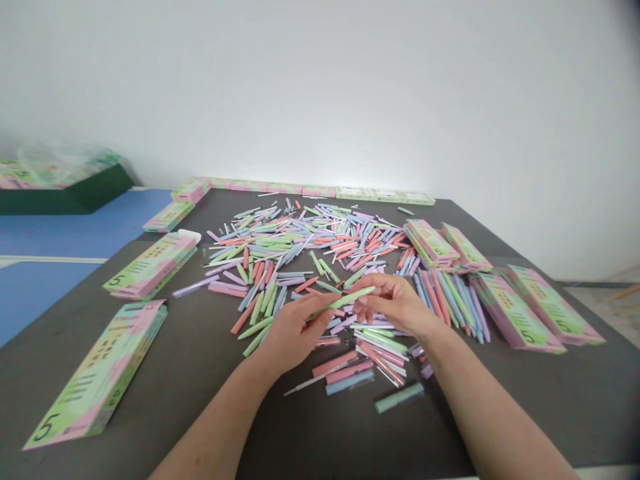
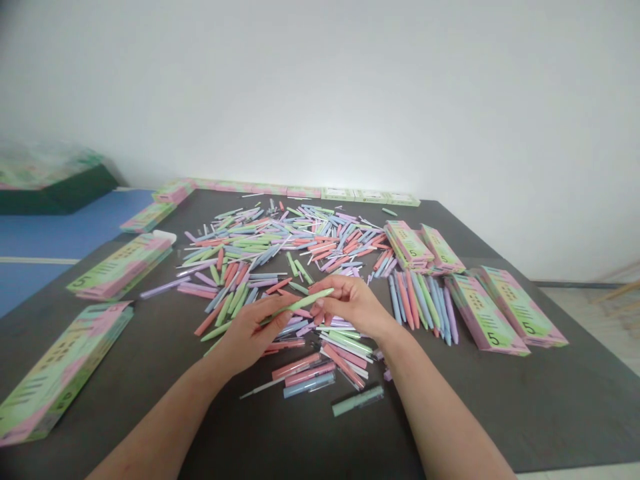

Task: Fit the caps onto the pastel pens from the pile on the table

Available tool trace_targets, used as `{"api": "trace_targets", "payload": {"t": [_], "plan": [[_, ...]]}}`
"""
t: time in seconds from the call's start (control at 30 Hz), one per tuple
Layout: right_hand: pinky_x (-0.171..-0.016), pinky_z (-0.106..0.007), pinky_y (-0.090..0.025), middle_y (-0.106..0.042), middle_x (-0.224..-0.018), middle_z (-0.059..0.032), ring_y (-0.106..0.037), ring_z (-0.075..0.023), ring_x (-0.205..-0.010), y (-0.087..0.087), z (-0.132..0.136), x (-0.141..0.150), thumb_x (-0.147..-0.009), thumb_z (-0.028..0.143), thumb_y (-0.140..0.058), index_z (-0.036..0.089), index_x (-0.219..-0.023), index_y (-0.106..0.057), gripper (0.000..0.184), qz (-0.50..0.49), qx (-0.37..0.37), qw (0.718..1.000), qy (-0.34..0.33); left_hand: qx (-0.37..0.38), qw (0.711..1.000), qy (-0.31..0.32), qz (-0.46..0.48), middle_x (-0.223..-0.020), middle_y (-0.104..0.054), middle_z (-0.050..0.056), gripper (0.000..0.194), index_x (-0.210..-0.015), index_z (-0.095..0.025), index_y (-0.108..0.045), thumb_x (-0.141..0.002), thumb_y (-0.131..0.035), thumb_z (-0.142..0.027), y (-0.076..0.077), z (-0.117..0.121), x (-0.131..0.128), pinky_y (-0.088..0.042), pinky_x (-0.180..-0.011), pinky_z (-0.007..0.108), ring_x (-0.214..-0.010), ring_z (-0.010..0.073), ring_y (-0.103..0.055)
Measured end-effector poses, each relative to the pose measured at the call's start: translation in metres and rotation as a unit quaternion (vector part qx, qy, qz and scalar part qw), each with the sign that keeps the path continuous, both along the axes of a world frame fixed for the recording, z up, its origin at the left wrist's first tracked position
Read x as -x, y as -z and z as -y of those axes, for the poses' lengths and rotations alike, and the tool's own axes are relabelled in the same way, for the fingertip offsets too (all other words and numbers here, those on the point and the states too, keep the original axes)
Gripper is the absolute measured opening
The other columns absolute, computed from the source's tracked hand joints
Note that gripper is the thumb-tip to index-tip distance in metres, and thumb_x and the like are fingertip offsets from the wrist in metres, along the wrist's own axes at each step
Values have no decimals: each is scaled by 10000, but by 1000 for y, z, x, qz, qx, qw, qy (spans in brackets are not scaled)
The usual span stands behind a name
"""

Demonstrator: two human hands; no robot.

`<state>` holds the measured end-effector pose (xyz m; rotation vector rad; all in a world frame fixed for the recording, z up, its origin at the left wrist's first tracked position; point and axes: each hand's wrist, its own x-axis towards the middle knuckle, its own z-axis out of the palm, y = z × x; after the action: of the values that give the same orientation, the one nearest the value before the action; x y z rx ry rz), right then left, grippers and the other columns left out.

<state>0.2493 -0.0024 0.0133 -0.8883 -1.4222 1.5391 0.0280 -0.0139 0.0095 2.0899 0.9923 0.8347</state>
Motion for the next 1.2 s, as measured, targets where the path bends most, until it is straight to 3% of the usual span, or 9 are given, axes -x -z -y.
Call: {"api": "trace_targets", "payload": {"t": [0.1,0.3,0.6,0.83,1.03,1.2], "plan": [[-478,-187,-513,-726,-706,-33,-686,-128,-566,-2,0,-4,-793,289,-722,149,-934,-690,201,14,-7,1000,-12,3,1000,4,10,-1086,-685,36,284,-1164,-215,-649,-944,-472,-246,0,1,0,-443,-888,257,-1002,164,-624],[-420,-184,-469,-694,-607,-23,-631,-112,-479,-4,0,-2,-758,344,-744,138,-842,-704,226,58,-24,997,33,-3,1000,9,23,-1078,-689,25,278,-1159,-224,-650,-939,-481,-223,1,2,-1,-449,-870,239,-985,150,-628],[-339,-171,-333,-551,-405,6,-461,-63,-332,-6,3,4,-752,531,-680,134,-555,-622,446,169,-17,982,85,-25,1000,5,-13,-1125,-681,40,318,-1215,-216,-627,-936,-474,-218,3,3,-1,-454,-876,255,-995,154,-626],[-350,-184,-319,-519,-398,11,-439,-65,-336,0,0,5,-780,590,-617,131,-577,-634,502,184,-20,979,82,-10,1000,0,-11,-1110,-690,34,305,-1196,-221,-633,-940,-468,-229,2,2,0,-450,-869,258,-1002,162,-630],[-464,-204,-414,-635,-681,12,-529,-83,-497,-7,1,2,-726,386,-748,180,-937,-631,317,103,-39,992,59,22,1000,-8,7,-1078,-692,39,310,-1196,-194,-632,-942,-462,-240,-1,2,-1,-449,-855,250,-969,160,-629],[-454,-206,-336,-567,-609,32,-442,-71,-487,-13,3,-3,-709,319,-762,166,-863,-661,239,117,-55,989,72,25,1000,-12,4,-1047,-689,40,318,-1205,-190,-632,-939,-464,-236,-2,1,-1,-456,-831,248,-933,157,-628]]}}
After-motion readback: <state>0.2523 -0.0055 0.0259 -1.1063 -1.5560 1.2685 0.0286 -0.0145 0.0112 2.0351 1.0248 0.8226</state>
